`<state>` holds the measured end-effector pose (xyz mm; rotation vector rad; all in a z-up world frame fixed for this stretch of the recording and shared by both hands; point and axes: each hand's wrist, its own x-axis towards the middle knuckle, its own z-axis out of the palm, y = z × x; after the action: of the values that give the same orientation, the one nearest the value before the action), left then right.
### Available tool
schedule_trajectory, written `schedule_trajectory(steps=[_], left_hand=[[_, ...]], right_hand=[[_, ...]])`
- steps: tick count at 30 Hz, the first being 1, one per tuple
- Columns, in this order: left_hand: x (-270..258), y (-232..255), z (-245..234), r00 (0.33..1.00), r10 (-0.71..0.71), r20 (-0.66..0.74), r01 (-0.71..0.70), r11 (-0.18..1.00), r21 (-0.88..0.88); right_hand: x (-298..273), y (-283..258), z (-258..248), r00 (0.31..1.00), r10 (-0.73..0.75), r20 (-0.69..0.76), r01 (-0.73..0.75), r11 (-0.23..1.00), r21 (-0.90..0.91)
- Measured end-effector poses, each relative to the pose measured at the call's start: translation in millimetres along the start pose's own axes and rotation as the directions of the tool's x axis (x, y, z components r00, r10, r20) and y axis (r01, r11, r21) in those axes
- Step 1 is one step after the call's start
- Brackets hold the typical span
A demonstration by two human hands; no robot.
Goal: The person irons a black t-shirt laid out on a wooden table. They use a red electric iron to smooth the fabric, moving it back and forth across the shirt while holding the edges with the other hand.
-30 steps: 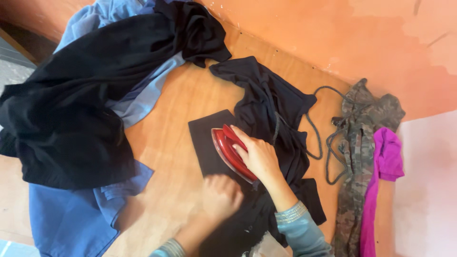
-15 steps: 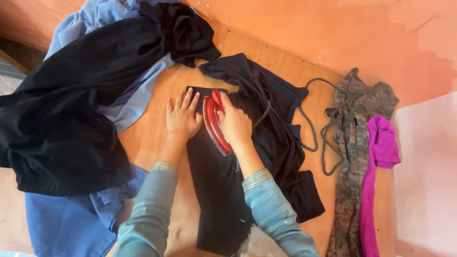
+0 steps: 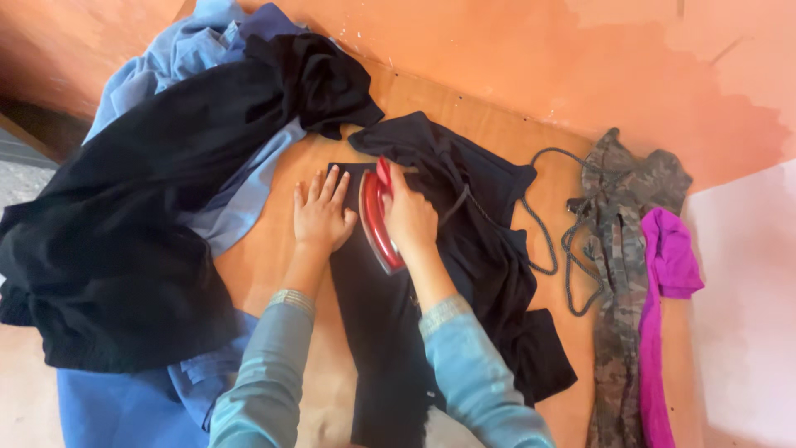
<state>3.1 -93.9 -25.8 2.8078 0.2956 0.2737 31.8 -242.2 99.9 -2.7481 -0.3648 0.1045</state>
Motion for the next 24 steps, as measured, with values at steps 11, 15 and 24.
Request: schedule_trajectory(steps=[11,15,24], left_hand=[[-4,-2,-8,1.000,0.004,0.018,-0.004,0.999,0.032],[-1,-4,-11,1.000,0.009,-0.014,-0.010,0.998,-0.057],[2,-11,-11,0.996,-0.082,-0.024,0.072,0.958,-0.276]], right_hand=[[26,10,0,0.997,0.065,-0.042,-0.063,0.996,0.057],[2,4,0,0.999,-0.009,0.034,0.006,0.997,0.078],[26,-24,8,0.997,-0.073,0.030,0.070,0.993,0.092]])
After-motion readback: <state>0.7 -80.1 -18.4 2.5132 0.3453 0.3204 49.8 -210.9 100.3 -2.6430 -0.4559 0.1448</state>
